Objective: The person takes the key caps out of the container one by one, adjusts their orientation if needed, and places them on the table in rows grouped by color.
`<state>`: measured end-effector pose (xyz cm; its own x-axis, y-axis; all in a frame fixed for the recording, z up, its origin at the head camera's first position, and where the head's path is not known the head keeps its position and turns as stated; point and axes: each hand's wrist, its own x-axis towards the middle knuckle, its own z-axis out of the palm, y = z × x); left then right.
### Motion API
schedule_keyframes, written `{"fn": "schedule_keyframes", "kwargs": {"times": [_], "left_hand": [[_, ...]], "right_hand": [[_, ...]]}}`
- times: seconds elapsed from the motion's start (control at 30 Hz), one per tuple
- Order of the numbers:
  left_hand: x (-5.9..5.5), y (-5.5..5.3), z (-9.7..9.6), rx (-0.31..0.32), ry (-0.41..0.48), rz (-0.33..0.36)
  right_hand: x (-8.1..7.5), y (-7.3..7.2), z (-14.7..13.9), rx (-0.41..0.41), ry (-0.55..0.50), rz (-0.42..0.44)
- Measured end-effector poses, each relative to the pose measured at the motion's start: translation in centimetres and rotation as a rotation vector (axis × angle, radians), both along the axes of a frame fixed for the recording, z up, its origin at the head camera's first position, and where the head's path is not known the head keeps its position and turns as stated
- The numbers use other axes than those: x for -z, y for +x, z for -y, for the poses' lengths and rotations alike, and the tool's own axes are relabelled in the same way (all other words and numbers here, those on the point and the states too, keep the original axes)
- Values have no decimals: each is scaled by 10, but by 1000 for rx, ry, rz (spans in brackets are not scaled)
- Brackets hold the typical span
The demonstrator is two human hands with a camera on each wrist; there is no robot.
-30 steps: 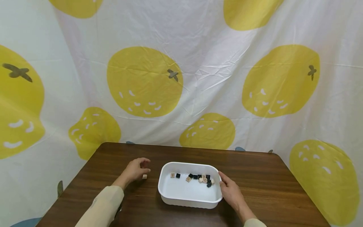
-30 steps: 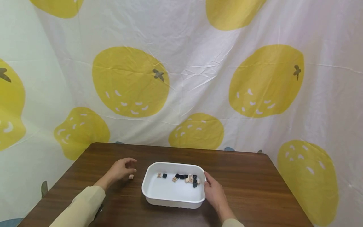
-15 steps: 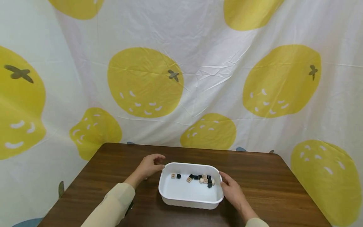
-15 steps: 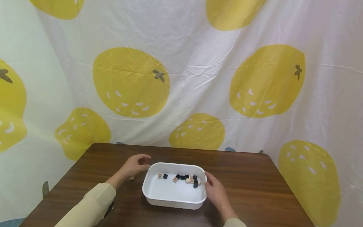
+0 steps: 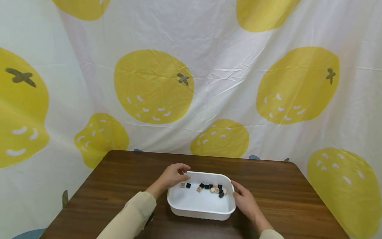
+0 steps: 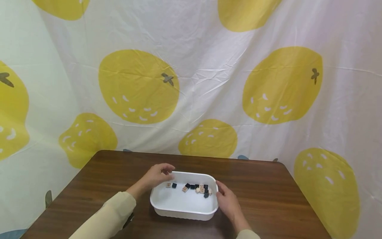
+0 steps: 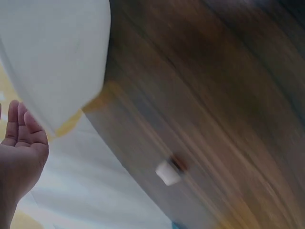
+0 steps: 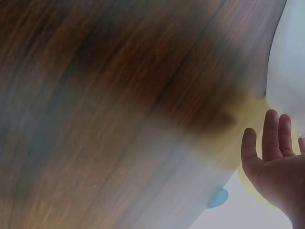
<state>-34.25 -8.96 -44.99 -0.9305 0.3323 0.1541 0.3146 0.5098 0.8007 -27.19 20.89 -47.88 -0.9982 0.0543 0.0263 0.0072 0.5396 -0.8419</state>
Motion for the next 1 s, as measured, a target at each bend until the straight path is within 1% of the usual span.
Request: {"fn": "schedule_keyframes", "kwargs": {"times": [0.17, 0.37, 0.47, 0.6, 0.73, 0.8, 0.9, 1.0], "left_hand": [[5, 3, -18, 30, -56, 9], [14, 9, -34, 62, -130, -51], [18, 10, -40, 61, -163, -59], [25, 10, -46, 18, -206, -55], [35, 8, -51, -26, -238, -96], [39, 8, -53, -57, -263, -120], [41, 9, -57, -115, -306, -116], [41, 10, -60, -166, -350, -100]], "right_hand": [[2, 0, 0, 1, -13, -10], [3, 0, 0, 1, -12, -2], [3, 1, 0, 3, -8, -6], [3, 1, 0, 1, -13, -16], [3, 2, 0, -1, -21, -21], [3, 1, 0, -2, -25, -21], [4, 1, 0, -4, -26, -25], [4, 1, 0, -4, -25, -21]]}}
